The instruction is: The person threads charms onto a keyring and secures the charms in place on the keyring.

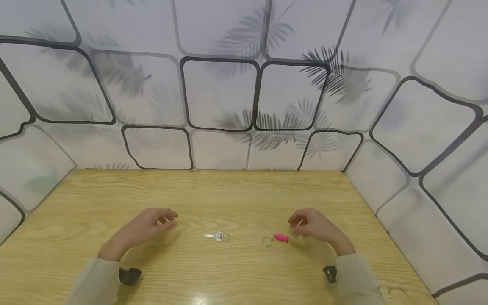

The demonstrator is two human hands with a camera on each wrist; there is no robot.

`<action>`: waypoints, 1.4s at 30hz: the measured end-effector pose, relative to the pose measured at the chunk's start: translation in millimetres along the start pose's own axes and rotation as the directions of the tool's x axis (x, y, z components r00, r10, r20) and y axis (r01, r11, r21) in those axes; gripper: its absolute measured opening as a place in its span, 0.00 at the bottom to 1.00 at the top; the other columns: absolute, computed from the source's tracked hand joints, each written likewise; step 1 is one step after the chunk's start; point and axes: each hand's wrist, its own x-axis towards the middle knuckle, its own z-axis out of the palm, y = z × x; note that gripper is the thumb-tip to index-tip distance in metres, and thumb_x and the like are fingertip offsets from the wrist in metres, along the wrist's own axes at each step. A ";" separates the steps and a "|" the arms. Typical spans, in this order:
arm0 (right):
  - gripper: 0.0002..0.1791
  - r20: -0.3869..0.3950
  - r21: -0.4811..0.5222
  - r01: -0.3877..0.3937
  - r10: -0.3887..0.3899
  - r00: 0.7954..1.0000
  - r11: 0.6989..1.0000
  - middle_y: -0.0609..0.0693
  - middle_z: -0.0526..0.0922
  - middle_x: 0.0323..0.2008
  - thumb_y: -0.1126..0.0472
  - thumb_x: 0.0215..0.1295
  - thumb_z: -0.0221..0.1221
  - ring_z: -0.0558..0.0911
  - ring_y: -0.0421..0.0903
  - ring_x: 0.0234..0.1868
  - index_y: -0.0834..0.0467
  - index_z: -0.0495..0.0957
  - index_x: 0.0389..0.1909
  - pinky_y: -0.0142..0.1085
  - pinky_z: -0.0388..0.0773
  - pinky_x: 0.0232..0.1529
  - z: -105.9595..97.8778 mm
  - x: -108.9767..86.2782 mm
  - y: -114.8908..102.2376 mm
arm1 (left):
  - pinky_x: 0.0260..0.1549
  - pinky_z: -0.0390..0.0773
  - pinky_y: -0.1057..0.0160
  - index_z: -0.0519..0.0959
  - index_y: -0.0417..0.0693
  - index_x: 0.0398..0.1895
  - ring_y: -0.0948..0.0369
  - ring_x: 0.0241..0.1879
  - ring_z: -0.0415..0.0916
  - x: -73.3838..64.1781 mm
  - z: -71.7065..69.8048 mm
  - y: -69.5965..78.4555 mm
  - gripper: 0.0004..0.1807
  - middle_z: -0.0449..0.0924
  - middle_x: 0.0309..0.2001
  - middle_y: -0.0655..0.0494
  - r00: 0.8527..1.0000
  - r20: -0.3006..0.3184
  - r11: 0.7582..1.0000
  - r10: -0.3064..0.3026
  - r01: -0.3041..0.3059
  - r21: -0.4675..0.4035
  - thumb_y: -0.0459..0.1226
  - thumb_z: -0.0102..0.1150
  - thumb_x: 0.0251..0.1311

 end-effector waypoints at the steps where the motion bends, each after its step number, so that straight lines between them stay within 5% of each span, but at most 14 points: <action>1: 0.17 0.005 0.026 -0.020 0.020 1.000 0.999 0.62 0.84 0.43 0.68 0.66 0.61 0.83 0.49 0.41 0.77 0.76 0.50 0.41 0.83 0.39 -0.3 0.4 0.8 | 0.43 0.82 0.49 0.80 0.30 0.54 0.49 0.43 0.82 0.4 0.9 -1.5 0.18 0.83 0.50 0.40 1.000 0.002 1.000 -0.001 0.001 -0.019 0.38 0.56 0.74; 7: 0.21 0.045 0.143 -0.099 0.093 0.995 0.985 0.63 0.83 0.47 0.65 0.69 0.61 0.83 0.54 0.44 0.78 0.73 0.54 0.48 0.84 0.42 -2.0 2.9 3.9 | 0.45 0.81 0.48 0.77 0.29 0.58 0.46 0.48 0.81 3.2 3.7 -6.5 0.21 0.82 0.51 0.38 0.999 0.019 0.984 -0.028 0.031 -0.177 0.41 0.49 0.78; 14: 0.24 0.099 0.223 -0.141 0.121 0.988 0.965 0.62 0.82 0.49 0.62 0.69 0.62 0.84 0.53 0.46 0.78 0.72 0.56 0.51 0.83 0.44 -3.2 5.2 5.6 | 0.40 0.83 0.55 0.73 0.25 0.60 0.45 0.48 0.81 9.3 6.0 -5.6 0.22 0.81 0.51 0.35 0.996 0.070 0.921 -0.051 0.074 -0.382 0.39 0.45 0.80; 35: 0.23 0.149 0.244 -0.175 0.142 0.979 0.954 0.58 0.81 0.47 0.63 0.68 0.62 0.82 0.50 0.46 0.77 0.71 0.56 0.52 0.83 0.44 0.3 12.8 9.5 | 0.38 0.84 0.51 0.73 0.27 0.60 0.46 0.48 0.79 27.3 15.9 0.3 0.22 0.79 0.53 0.36 0.981 0.189 0.848 -0.049 0.141 -0.511 0.40 0.45 0.80; 42: 0.23 0.160 0.240 -0.186 0.150 0.976 0.953 0.58 0.81 0.47 0.64 0.67 0.62 0.82 0.49 0.46 0.77 0.72 0.55 0.51 0.84 0.43 2.4 16.9 9.1 | 0.38 0.84 0.52 0.73 0.27 0.61 0.48 0.47 0.80 32.7 20.4 3.1 0.23 0.79 0.54 0.37 0.977 0.209 0.846 -0.048 0.151 -0.511 0.41 0.46 0.79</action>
